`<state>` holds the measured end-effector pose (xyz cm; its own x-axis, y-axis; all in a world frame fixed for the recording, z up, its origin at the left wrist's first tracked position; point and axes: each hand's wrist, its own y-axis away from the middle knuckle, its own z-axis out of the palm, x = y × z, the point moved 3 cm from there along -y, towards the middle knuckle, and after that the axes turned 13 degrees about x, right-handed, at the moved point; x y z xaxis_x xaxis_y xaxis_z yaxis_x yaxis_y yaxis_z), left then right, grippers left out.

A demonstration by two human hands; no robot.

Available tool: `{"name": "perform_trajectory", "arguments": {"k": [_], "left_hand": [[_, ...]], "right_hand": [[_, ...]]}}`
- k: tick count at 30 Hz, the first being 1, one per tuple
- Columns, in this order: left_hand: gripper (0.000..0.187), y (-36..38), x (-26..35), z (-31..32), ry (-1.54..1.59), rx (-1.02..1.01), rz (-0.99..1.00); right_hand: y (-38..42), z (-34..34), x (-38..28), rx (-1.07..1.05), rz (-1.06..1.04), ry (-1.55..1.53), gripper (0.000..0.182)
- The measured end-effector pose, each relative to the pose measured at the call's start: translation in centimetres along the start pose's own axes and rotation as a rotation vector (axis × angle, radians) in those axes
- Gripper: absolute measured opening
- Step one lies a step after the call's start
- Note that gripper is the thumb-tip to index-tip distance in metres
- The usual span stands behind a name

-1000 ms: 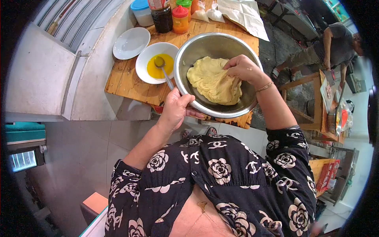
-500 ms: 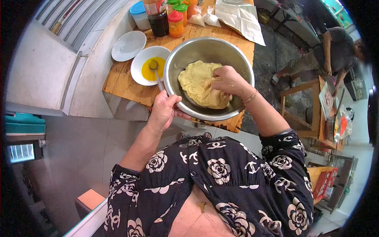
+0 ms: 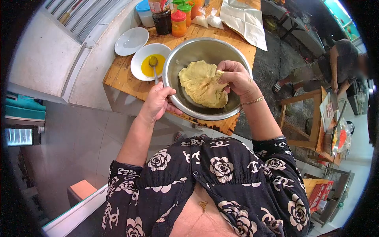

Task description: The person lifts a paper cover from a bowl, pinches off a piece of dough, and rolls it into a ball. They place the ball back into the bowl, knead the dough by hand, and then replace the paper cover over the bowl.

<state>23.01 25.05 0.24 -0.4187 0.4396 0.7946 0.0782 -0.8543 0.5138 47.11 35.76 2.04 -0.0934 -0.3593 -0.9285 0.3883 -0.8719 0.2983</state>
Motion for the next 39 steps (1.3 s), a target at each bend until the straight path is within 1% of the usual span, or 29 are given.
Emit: {"name": "perform_trajectory", "arguments": {"k": [3, 6, 9, 10, 12, 13, 15, 16, 18, 19, 22, 23, 24, 25, 26, 27, 28, 29, 30, 31, 32, 34, 36, 37, 38, 39], "left_hand": [[0.030, -0.4, -0.1, -0.6, 0.002, 0.005, -0.001], [0.029, -0.4, 0.1, -1.1, 0.007, 0.008, 0.010], [0.029, -0.1, 0.4, -1.4, -0.023, 0.034, 0.041], [0.029, -0.1, 0.5, -1.5, -0.037, 0.042, 0.052], [0.031, -0.7, 0.0, -3.4, -0.335, 0.148, 0.213], [0.033, -0.7, 0.2, -3.9, -0.484, 0.198, 0.294], [0.038, 0.7, 1.9, -3.3, -0.549, 0.448, 0.708], [0.042, 2.0, 3.0, -2.7, -0.572, 0.581, 0.912], [0.042, 3.6, 5.5, -0.6, -0.206, 0.384, 0.813], [0.043, 3.9, 6.3, 0.4, -0.028, 0.284, 0.755], [0.043, 1.9, 5.8, 3.4, 0.352, -0.204, -0.006], [0.042, 1.3, 5.6, 4.5, 0.365, -0.268, -0.058], [0.042, 0.5, 4.8, 5.5, 0.378, -0.337, -0.109], [0.041, -0.4, 4.1, 6.0, 0.391, -0.407, -0.161], [0.042, -2.1, 2.9, 5.6, 0.424, -0.414, -0.158], [0.043, -4.1, 1.3, 4.7, 0.458, -0.420, -0.154], [0.044, -4.2, 1.4, 5.1, 0.492, -0.428, -0.149], [0.046, -4.2, 1.0, 5.6, 0.571, -0.318, -0.195], [0.046, -3.5, 1.6, 6.0, 0.590, -0.269, -0.214], [0.046, -2.9, 1.8, 6.2, 0.610, -0.215, -0.238], [0.047, -2.6, 1.7, 6.2, 0.629, -0.160, -0.264], [0.048, -2.7, 1.4, 6.0, 0.710, -0.289, -0.219], [0.049, -2.8, 1.2, 6.5, 0.808, -0.436, -0.201], [0.050, -1.0, 2.2, 8.3, 0.597, -0.042, -0.053], [0.050, -1.7, 2.1, 8.3, 0.682, -0.156, -0.004], [0.051, -3.3, 1.5, 7.7, 0.768, -0.266, 0.043]], "right_hand": [[0.6, 0.7, -0.2, 0.030, 0.023, -0.150, 0.014], [1.0, 1.3, -0.5, 0.015, 0.007, -0.290, 0.018], [1.7, 1.6, -2.2, -0.080, -0.008, -0.471, 0.020], [2.2, 1.5, -4.3, -0.187, -0.070, -0.499, 0.021], [4.3, 1.5, -8.3, -0.091, -0.232, -0.195, 0.024], [4.9, 2.2, -9.2, -0.064, -0.269, -0.122, 0.027], [5.8, 3.7, -10.1, -0.011, -0.351, 0.024, 0.033], [5.9, 4.1, -9.6, -0.010, -0.334, 0.056, 0.036], [5.9, 5.0, -8.0, -0.012, -0.293, 0.117, 0.042], [6.3, 5.6, -7.5, 0.007, -0.223, 0.096, 0.040], [5.9, 8.1, -5.3, 0.028, -0.312, 0.154, 0.033], [6.0, 8.9, -4.8, 0.035, -0.298, 0.255, 0.028], [5.9, 9.8, -4.4, 0.061, -0.494, 0.352, 0.025], [5.8, 10.5, -3.9, 0.149, -0.698, 0.603, 0.020], [5.9, 11.1, -3.7, 0.240, -0.899, 0.855, 0.017], [5.8, 11.4, -3.7, 0.298, -0.930, 1.008, 0.021], [5.4, 11.0, -3.9, 0.276, -0.841, 0.861, 0.021], [4.9, 10.4, -4.3, 0.254, -0.752, 0.713, 0.021], [4.3, 9.6, -4.7, 0.229, -0.663, 0.564, 0.021], [3.1, 8.5, -5.1, 0.136, -0.479, 0.257, 0.022], [3.1, 7.6, -6.3, 0.155, -0.539, 0.109, 0.040], [1.9, 6.3, -6.3, 0.303, -0.643, 0.174, 0.046], [0.4, 7.9, -3.4, 0.188, -0.159, 0.037, 0.056], [0.7, 9.9, -2.5, 0.205, -0.333, 0.406, 0.056], [1.1, 11.9, -1.6, 0.265, -0.506, 0.772, 0.057], [1.5, 13.4, -1.6, 0.244, -0.590, 0.643, 0.067]]}}
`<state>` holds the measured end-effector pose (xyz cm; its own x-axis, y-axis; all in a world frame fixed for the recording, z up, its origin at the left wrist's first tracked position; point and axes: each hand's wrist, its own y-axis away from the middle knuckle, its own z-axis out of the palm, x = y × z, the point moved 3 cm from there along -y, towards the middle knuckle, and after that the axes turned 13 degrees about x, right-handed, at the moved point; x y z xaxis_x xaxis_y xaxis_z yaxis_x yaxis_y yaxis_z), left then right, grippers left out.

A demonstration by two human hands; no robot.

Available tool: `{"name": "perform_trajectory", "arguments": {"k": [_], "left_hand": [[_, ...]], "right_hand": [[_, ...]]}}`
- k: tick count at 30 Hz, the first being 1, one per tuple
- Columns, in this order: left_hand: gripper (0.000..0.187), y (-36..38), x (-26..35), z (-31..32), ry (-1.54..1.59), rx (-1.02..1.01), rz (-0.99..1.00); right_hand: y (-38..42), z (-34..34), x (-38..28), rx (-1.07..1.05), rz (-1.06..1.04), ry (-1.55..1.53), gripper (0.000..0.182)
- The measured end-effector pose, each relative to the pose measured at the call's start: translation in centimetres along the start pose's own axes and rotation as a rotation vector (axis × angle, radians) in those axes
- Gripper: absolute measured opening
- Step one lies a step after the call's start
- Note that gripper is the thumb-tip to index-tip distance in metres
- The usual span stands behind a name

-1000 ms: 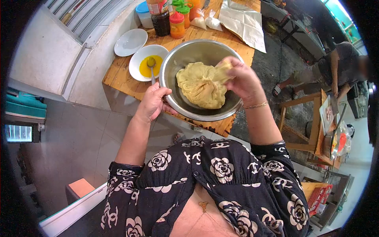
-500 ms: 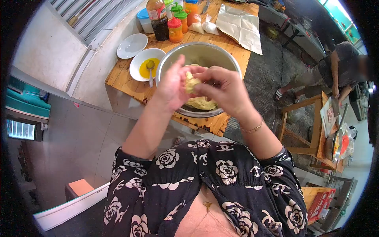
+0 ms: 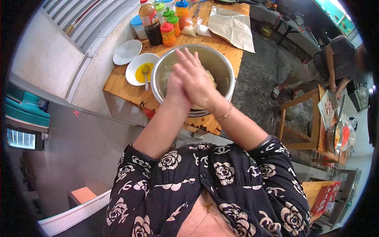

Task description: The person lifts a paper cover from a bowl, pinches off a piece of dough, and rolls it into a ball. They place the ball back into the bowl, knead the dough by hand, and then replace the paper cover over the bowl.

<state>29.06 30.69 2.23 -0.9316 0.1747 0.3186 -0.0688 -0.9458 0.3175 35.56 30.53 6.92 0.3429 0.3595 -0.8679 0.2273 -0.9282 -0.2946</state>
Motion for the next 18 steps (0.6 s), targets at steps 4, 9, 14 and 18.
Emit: {"name": "perform_trajectory", "arguments": {"k": [4, 9, 14, 18], "left_hand": [[0.056, 1.1, 1.6, 0.7, 0.057, -0.185, -0.126], [0.057, 4.1, -1.7, 2.9, -0.252, -0.076, -0.164], [0.062, 0.6, -0.3, 0.4, -0.346, -0.238, -0.055], [0.060, 2.5, 1.9, 2.7, -0.279, -0.199, -0.101]], "right_hand": [[3.1, 0.1, -3.3, 0.158, -0.561, 0.324, 0.061], [-1.2, -3.8, 1.0, 0.173, -0.435, 0.426, 0.052], [1.9, 0.6, -4.4, 0.239, -0.652, 0.441, 0.066], [2.2, -2.7, -0.8, 0.247, -0.561, 0.396, 0.059]]}}
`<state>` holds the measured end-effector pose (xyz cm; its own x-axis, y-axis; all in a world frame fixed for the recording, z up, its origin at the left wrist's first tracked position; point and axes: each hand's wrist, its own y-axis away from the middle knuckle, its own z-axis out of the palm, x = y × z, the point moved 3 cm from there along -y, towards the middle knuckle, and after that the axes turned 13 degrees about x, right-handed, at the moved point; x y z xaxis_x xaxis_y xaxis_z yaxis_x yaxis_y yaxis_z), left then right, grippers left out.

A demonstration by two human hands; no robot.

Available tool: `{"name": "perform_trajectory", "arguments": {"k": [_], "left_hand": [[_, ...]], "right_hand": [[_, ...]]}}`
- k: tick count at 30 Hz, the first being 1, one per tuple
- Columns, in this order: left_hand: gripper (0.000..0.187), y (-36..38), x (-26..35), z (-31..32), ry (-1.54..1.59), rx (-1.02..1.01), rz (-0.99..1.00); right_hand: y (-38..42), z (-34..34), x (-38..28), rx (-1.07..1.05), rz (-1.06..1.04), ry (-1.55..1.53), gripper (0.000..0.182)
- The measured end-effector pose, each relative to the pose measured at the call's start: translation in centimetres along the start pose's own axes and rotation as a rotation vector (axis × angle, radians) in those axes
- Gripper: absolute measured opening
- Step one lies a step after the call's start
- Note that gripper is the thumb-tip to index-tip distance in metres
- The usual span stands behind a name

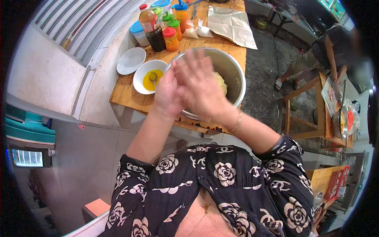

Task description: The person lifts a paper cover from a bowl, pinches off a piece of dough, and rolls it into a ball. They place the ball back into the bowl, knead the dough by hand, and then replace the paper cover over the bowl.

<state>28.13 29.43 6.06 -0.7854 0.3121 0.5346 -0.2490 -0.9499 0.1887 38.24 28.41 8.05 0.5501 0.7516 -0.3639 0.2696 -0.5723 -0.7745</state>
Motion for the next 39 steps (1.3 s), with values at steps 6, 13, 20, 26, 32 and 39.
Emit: {"name": "perform_trajectory", "arguments": {"k": [6, 13, 20, 26, 32, 39], "left_hand": [[0.071, -1.6, -3.4, 0.9, -0.038, -0.152, -0.084], [0.058, -1.6, -0.1, 0.8, 0.184, -0.183, -0.299], [0.069, -3.3, -2.0, 0.5, 0.036, -0.077, -0.189], [0.063, -2.4, -3.0, 2.3, 0.137, -0.151, -0.374], [0.068, -4.4, -0.8, 0.4, 0.032, -0.043, -0.183], [0.062, -2.9, -4.7, 1.5, -0.061, -0.020, -0.302]], "right_hand": [[-2.7, 1.6, 0.4, 0.091, 0.089, 0.032, 0.049], [-0.6, -1.2, 3.9, -0.016, 0.282, 0.095, 0.060], [-1.3, -0.5, -1.9, 0.062, 0.118, -0.009, 0.055], [-1.8, -1.1, 6.2, 0.055, 0.440, 0.020, 0.054], [-2.3, -0.6, -1.3, -0.014, 0.196, -0.084, 0.063], [-2.3, -1.6, 4.3, 0.089, 0.500, -0.147, 0.050]]}}
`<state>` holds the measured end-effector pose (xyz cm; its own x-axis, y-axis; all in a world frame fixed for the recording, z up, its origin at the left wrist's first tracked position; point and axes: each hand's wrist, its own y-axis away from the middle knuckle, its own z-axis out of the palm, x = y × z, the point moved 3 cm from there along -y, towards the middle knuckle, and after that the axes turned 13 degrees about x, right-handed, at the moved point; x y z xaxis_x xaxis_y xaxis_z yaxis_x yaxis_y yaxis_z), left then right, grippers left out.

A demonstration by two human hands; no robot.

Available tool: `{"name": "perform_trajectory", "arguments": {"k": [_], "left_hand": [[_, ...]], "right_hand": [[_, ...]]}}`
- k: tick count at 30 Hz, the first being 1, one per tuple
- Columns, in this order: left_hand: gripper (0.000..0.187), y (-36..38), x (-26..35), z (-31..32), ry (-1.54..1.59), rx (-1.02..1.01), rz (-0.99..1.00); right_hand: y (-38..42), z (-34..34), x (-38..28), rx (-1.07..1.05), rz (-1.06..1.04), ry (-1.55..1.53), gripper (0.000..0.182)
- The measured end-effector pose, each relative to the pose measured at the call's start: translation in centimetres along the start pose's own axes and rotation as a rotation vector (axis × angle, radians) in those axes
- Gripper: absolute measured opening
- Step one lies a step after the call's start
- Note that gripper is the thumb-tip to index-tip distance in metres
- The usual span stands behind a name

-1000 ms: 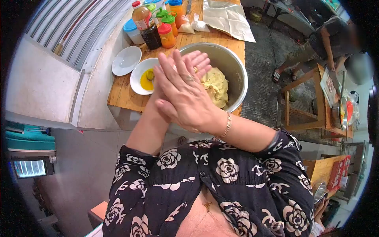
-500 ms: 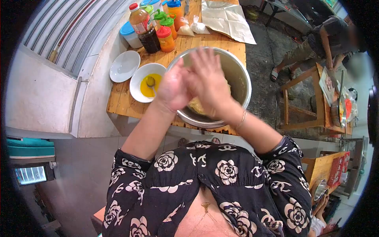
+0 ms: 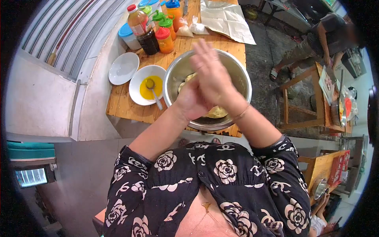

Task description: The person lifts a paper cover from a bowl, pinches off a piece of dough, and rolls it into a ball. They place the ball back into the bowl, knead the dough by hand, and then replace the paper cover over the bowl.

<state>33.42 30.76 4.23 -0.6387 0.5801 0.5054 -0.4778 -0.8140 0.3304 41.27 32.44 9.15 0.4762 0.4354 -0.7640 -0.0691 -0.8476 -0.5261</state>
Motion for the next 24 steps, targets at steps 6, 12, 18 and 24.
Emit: {"name": "perform_trajectory", "arguments": {"k": [6, 12, 18, 24], "left_hand": [[0.067, 0.1, 4.7, -0.8, 0.112, 0.003, 0.067], [0.065, -0.2, -0.9, 0.6, 0.180, -0.172, -0.185], [0.062, 0.1, 3.6, -0.4, 0.113, 0.071, 0.013], [0.069, -2.0, -1.6, -2.0, 0.160, -0.306, -0.078]], "right_hand": [[4.1, 0.2, -2.6, -0.150, -0.399, 0.138, 0.071], [0.4, 1.4, 1.2, 0.017, -0.222, 0.093, 0.056], [3.1, -0.6, -1.0, -0.128, -0.386, 0.289, 0.058], [1.5, 0.7, -0.5, -0.075, -0.232, 0.258, 0.071]]}}
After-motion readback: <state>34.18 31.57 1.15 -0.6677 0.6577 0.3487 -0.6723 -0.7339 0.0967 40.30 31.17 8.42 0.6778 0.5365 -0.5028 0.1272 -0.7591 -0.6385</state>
